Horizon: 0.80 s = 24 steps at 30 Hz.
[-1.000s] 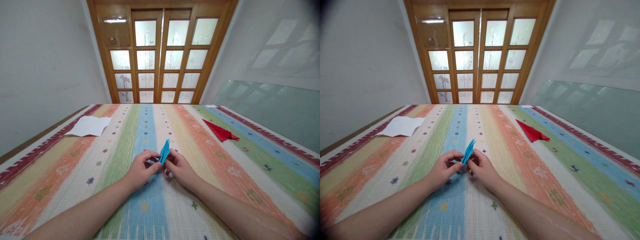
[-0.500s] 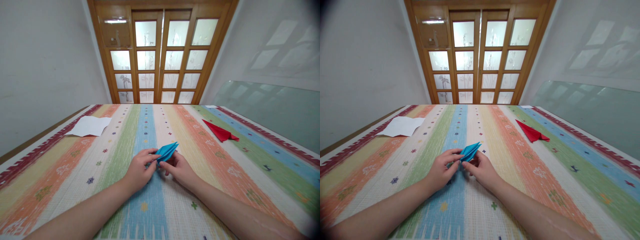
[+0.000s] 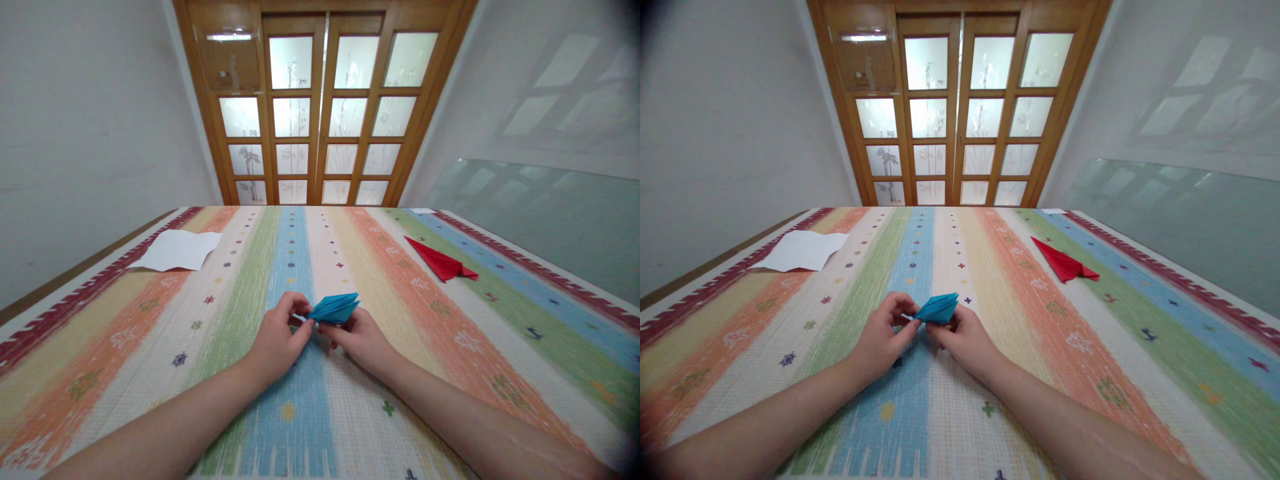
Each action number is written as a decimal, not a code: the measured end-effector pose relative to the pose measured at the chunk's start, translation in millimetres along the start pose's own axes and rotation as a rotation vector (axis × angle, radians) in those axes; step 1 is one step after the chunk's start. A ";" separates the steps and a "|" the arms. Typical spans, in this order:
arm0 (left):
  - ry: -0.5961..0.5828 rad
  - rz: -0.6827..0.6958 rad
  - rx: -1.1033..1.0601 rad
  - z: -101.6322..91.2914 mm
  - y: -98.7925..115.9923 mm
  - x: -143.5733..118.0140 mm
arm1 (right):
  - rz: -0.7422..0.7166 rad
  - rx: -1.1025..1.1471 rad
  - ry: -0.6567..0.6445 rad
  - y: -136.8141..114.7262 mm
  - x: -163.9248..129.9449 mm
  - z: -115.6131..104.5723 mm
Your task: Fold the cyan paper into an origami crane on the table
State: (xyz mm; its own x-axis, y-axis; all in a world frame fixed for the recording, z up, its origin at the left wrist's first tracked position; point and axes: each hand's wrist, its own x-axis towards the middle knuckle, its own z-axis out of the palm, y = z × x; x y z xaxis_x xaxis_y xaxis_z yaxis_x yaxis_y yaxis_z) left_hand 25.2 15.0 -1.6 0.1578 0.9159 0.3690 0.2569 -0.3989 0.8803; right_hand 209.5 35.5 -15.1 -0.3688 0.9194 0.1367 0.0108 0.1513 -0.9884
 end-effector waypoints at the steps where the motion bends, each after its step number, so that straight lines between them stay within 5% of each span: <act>1: -0.007 -0.016 -0.021 0.0 -0.3 0.6 | 0.000 0.000 -0.002 -0.4 -0.3 -0.2; 13: -0.024 -0.232 -0.212 -0.2 -9.9 10.5 | -0.007 -0.088 -0.012 -7.5 -2.0 -1.7; 24: -0.103 -0.268 -0.399 0.6 -15.1 13.3 | 0.049 0.063 0.073 -2.1 -0.4 -3.7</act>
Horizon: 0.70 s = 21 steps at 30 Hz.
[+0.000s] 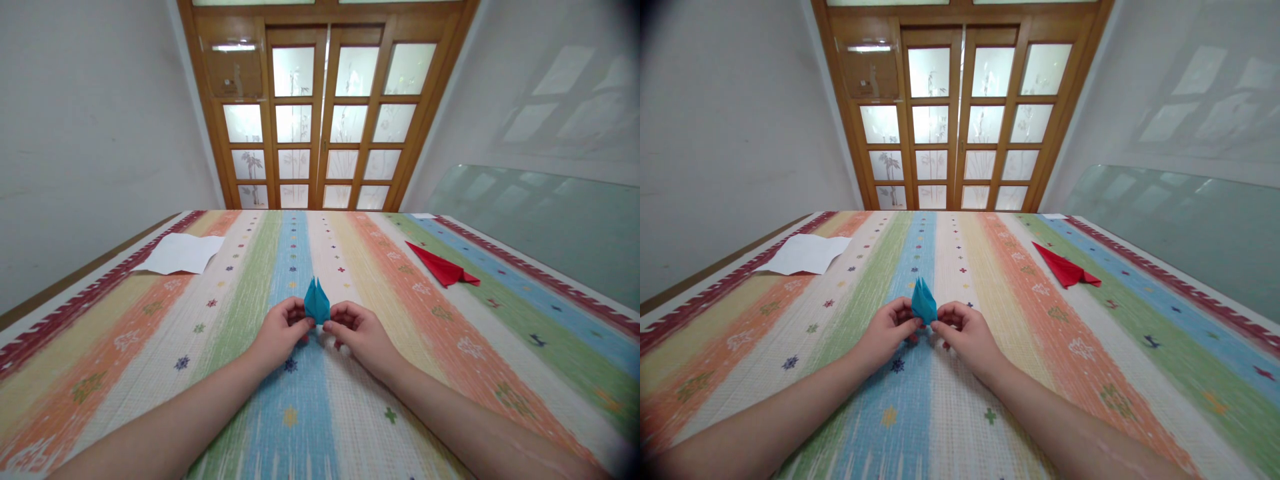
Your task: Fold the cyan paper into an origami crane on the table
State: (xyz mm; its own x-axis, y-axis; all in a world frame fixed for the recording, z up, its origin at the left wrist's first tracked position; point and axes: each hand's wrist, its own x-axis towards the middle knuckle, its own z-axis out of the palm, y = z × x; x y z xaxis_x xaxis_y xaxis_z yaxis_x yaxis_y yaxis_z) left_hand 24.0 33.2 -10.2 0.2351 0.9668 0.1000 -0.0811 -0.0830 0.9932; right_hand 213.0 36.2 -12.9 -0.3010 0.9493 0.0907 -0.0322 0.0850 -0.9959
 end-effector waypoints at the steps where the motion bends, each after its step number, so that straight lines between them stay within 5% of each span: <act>1: -0.009 0.007 0.010 0.0 0.5 -0.2 | -0.011 -0.017 -0.007 -0.3 0.1 -0.6; 10: -0.072 0.060 0.012 -3.3 -2.6 -1.0 | -0.162 -0.090 0.001 -3.9 -1.1 -1.3; 21: 0.054 0.041 -0.011 3.0 -1.1 -1.3 | 0.013 0.134 -0.014 0.3 0.8 1.7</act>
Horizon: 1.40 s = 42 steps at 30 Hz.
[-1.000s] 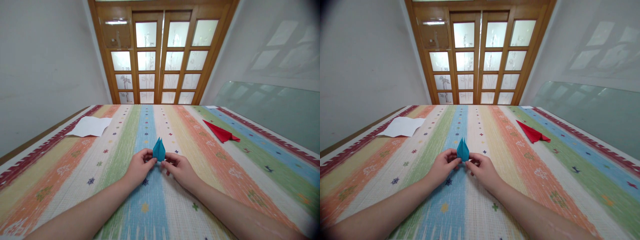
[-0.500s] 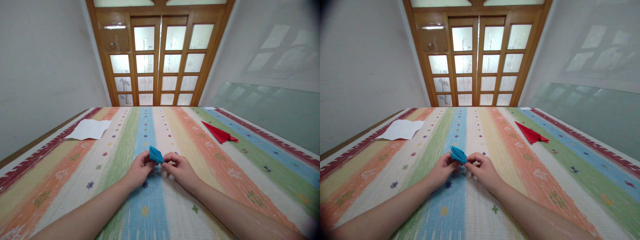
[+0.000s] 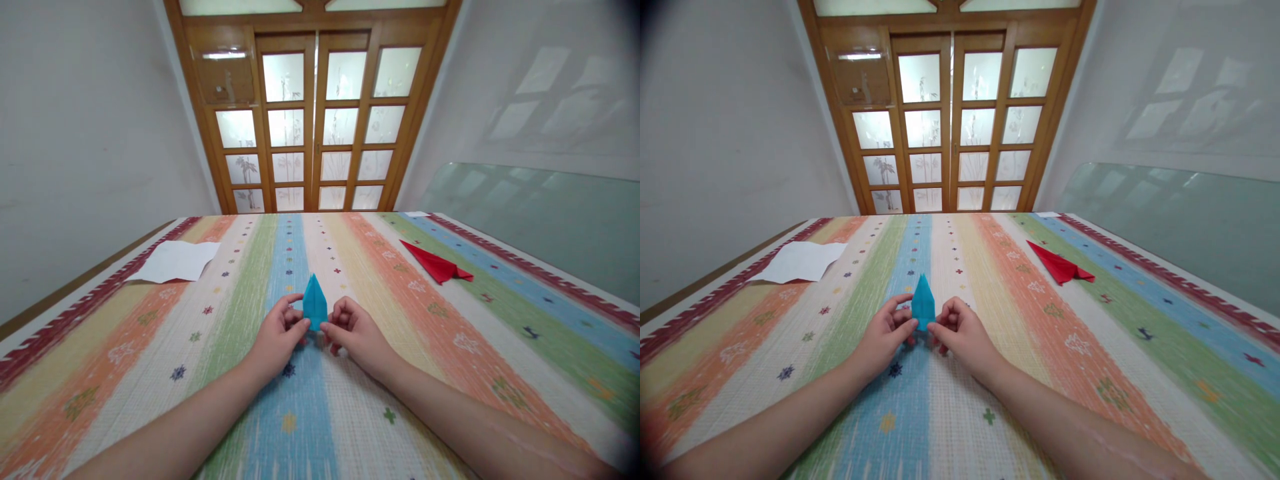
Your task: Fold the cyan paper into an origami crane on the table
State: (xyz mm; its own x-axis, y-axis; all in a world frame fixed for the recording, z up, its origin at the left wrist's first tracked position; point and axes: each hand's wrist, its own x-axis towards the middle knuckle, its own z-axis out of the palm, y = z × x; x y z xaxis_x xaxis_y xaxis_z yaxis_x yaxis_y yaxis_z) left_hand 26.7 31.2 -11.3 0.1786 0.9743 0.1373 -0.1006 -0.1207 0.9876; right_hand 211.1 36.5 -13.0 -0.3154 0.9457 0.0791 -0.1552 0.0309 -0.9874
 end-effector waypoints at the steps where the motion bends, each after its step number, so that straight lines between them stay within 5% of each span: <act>1: 0.017 0.012 0.004 0.1 0.2 -0.3 | 0.005 0.008 0.001 -0.5 0.0 0.7; 24: 0.048 0.138 0.339 -4.7 5.0 -3.0 | 0.025 -0.034 -0.070 -6.7 -3.4 -0.1; 30: -0.024 0.134 0.313 -3.4 9.2 -6.0 | 0.014 -0.022 -0.051 -3.4 -1.7 1.3; 42: 0.040 0.167 0.374 -2.8 12.9 -6.3 | -0.013 -0.061 0.030 -4.3 0.4 -0.4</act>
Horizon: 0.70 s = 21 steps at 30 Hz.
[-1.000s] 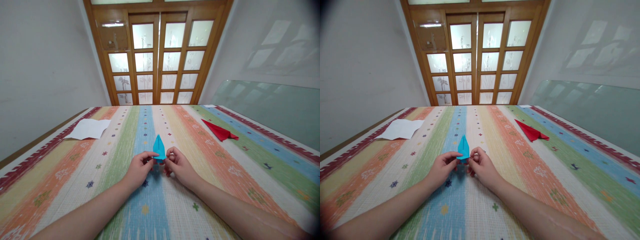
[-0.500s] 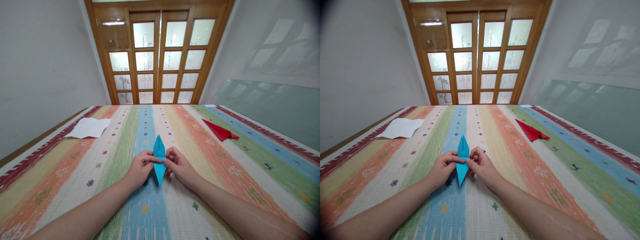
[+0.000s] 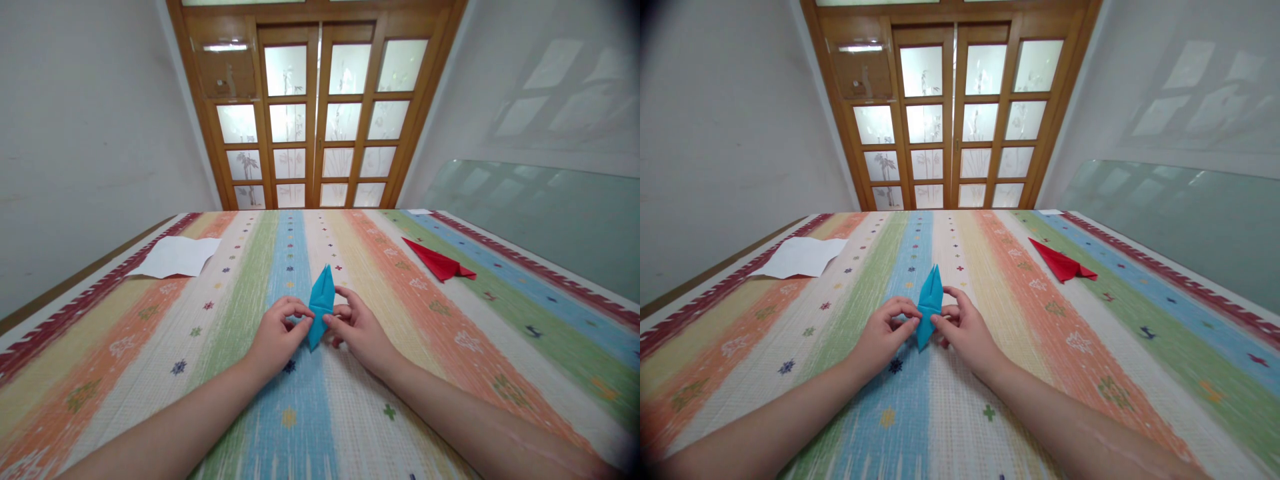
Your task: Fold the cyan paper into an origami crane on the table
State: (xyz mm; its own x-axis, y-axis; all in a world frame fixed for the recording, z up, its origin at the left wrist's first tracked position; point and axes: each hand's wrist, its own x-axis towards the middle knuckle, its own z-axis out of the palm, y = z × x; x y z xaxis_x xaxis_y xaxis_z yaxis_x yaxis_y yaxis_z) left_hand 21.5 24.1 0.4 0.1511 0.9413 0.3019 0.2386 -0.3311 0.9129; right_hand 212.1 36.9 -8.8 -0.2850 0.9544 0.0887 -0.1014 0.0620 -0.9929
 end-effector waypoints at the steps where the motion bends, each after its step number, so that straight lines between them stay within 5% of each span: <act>1: 0.005 0.014 0.042 0.2 -0.4 -0.2 | 0.002 -0.014 -0.011 -0.2 0.0 0.1; 6: -0.002 0.017 0.126 1.3 -1.4 -1.3 | -0.006 -0.083 -0.071 -1.5 -1.7 0.7; 12: 0.049 -0.066 -0.048 2.3 -6.7 -0.4 | -0.006 -0.079 -0.101 -2.1 -3.6 1.3; 17: -0.104 -0.176 -0.213 -0.1 -10.4 6.4 | -0.004 -0.051 -0.116 -1.5 -2.7 0.5; 21: -0.061 -0.218 -0.263 -1.5 -8.5 8.8 | -0.006 -0.037 -0.119 -1.4 -2.1 0.3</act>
State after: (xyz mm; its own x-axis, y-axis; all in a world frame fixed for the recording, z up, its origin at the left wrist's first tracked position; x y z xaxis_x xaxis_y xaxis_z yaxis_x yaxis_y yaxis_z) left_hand 19.4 35.3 -4.3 0.1828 0.9797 0.0820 0.0171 -0.0865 0.9961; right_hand 212.5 34.8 -7.6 -0.3956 0.9128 0.1014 -0.0686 0.0808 -0.9944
